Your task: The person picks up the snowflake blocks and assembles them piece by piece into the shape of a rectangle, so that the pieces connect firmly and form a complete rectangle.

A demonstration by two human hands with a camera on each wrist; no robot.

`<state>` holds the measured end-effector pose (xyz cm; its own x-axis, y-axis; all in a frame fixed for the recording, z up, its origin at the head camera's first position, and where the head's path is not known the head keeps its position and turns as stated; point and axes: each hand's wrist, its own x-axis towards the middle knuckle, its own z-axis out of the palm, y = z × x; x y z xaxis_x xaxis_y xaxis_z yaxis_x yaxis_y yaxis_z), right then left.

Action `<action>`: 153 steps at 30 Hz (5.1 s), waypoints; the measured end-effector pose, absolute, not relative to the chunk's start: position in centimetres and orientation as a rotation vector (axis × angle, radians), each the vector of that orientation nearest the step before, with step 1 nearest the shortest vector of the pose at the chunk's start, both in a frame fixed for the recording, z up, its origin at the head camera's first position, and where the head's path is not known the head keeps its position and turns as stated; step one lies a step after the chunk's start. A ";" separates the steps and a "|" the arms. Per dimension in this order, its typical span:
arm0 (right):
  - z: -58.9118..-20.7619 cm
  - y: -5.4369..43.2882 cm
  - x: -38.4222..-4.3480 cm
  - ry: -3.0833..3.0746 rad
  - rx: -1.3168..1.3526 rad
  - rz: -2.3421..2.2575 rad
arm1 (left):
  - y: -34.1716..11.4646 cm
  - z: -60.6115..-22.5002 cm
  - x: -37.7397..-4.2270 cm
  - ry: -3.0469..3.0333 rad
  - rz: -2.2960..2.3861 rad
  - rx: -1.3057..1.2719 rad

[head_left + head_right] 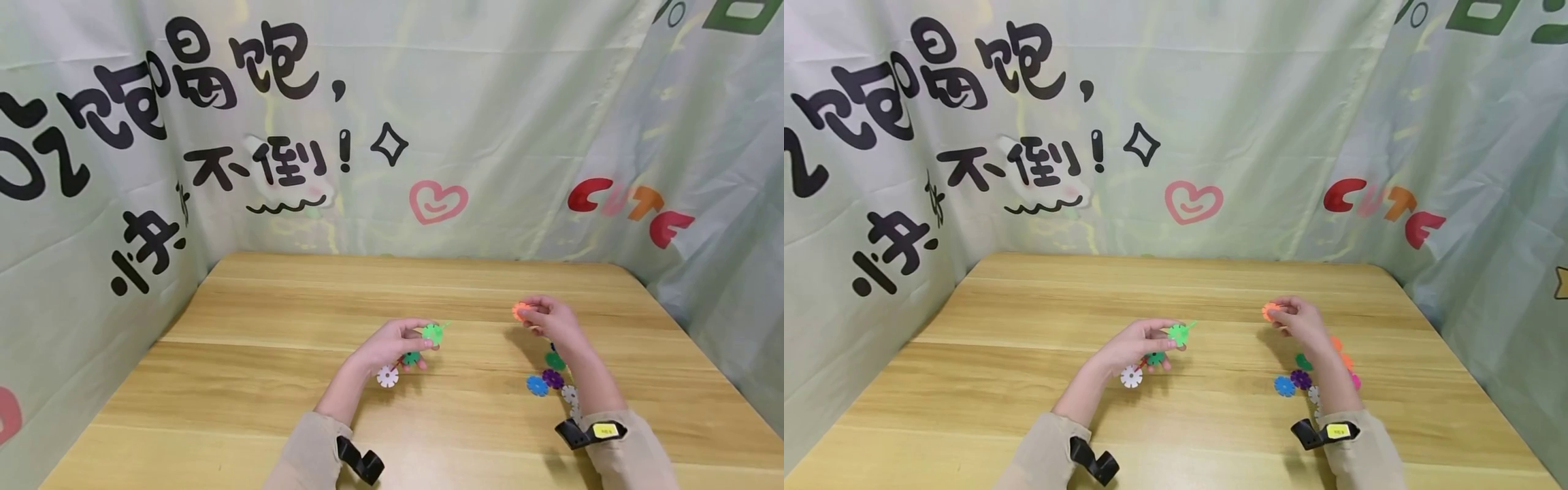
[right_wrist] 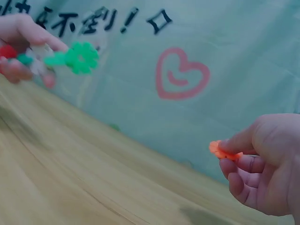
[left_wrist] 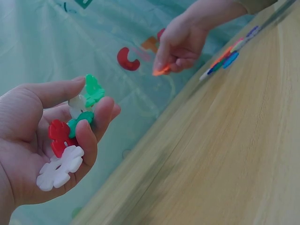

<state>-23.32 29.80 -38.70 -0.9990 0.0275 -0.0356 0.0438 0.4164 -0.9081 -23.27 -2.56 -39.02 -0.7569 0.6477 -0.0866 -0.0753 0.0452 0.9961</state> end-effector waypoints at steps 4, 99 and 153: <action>-38.1 28.0 -22.9 2.522 -0.010 -1.803 | -2.5 -39.0 -23.4 1.791 1.762 0.579; -37.6 20.1 -21.9 2.426 -0.274 -1.868 | -2.4 -39.6 -23.5 1.794 1.717 0.634; -39.8 16.9 -23.1 2.460 -0.345 -1.918 | -0.9 -40.6 -23.3 1.963 1.870 0.496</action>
